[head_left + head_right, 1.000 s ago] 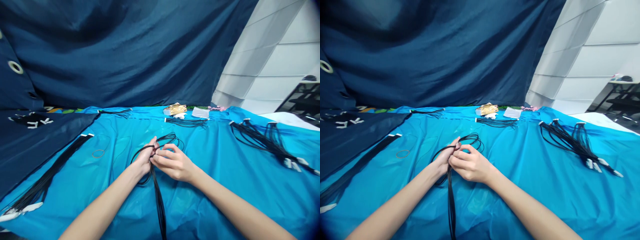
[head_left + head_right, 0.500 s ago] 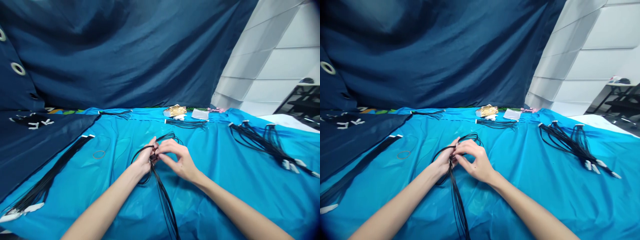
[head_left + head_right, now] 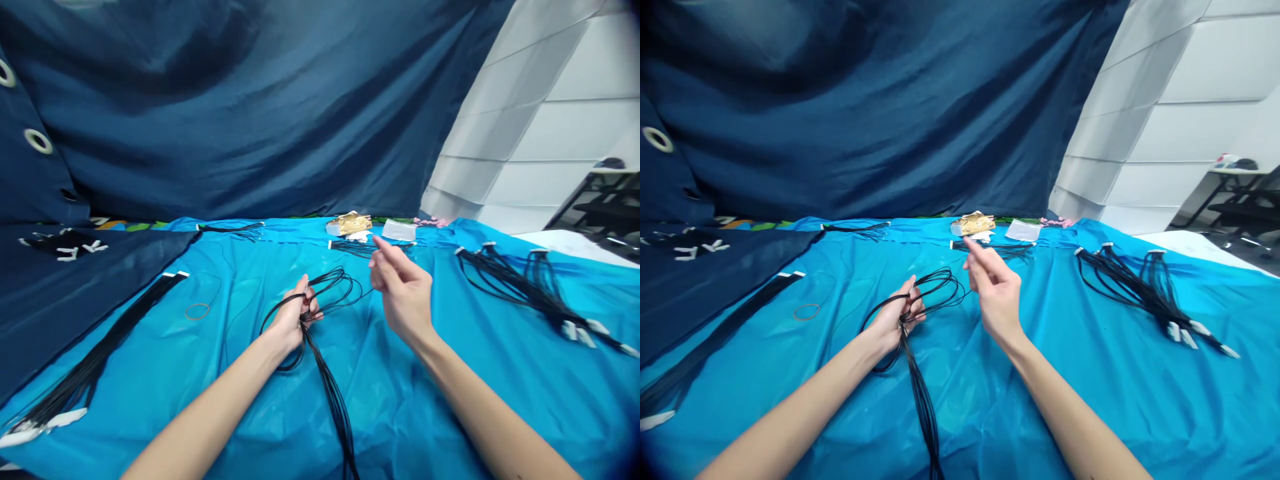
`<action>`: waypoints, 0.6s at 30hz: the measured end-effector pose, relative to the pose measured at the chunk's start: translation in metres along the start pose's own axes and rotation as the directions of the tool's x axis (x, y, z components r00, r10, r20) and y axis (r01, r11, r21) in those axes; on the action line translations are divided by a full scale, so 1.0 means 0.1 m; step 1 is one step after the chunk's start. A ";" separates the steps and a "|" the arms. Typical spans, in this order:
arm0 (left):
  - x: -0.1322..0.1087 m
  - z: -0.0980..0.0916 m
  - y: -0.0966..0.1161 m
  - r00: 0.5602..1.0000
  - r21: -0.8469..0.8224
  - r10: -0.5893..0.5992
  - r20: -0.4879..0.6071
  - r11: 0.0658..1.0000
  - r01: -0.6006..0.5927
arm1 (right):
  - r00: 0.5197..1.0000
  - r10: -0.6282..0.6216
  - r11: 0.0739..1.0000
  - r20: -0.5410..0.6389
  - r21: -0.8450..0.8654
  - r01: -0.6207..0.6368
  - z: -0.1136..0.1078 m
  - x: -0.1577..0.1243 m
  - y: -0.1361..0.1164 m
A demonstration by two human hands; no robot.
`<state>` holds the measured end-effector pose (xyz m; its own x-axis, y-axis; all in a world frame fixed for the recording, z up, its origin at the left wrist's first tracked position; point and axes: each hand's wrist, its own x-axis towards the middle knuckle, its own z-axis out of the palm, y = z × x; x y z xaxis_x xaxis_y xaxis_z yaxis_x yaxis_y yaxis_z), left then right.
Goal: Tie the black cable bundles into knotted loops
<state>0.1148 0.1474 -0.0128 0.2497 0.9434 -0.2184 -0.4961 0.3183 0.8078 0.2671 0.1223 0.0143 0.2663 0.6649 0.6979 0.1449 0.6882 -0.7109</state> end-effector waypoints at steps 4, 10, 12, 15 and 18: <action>-0.02 0.04 0.00 0.996 0.059 0.030 -0.079 0.998 -0.026 | 0.893 -0.350 0.813 0.282 -0.382 0.439 0.04 -0.10 0.01; 0.00 0.02 -0.04 0.984 0.095 0.163 -0.074 0.983 -0.155 | 0.829 -0.375 0.663 0.415 -0.506 0.552 0.16 -0.22 0.08; 0.00 0.01 -0.05 0.981 0.100 0.185 -0.062 0.979 -0.179 | 0.827 -0.374 0.647 0.419 -0.522 0.556 0.17 -0.23 0.10; 0.00 0.01 -0.07 0.977 0.104 0.211 -0.036 0.973 -0.206 | 0.824 -0.376 0.636 0.424 -0.529 0.562 0.17 -0.24 0.11; 0.00 0.02 -0.07 0.975 0.088 0.223 -0.022 0.971 -0.220 | 0.824 -0.369 0.637 0.429 -0.529 0.561 0.18 -0.24 0.11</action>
<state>0.1197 0.1445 -0.0176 0.1144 0.9924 -0.0448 -0.4636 0.0932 0.8811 0.2450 0.1187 -0.0088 -0.2433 0.4187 0.8749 0.7454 0.6579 -0.1076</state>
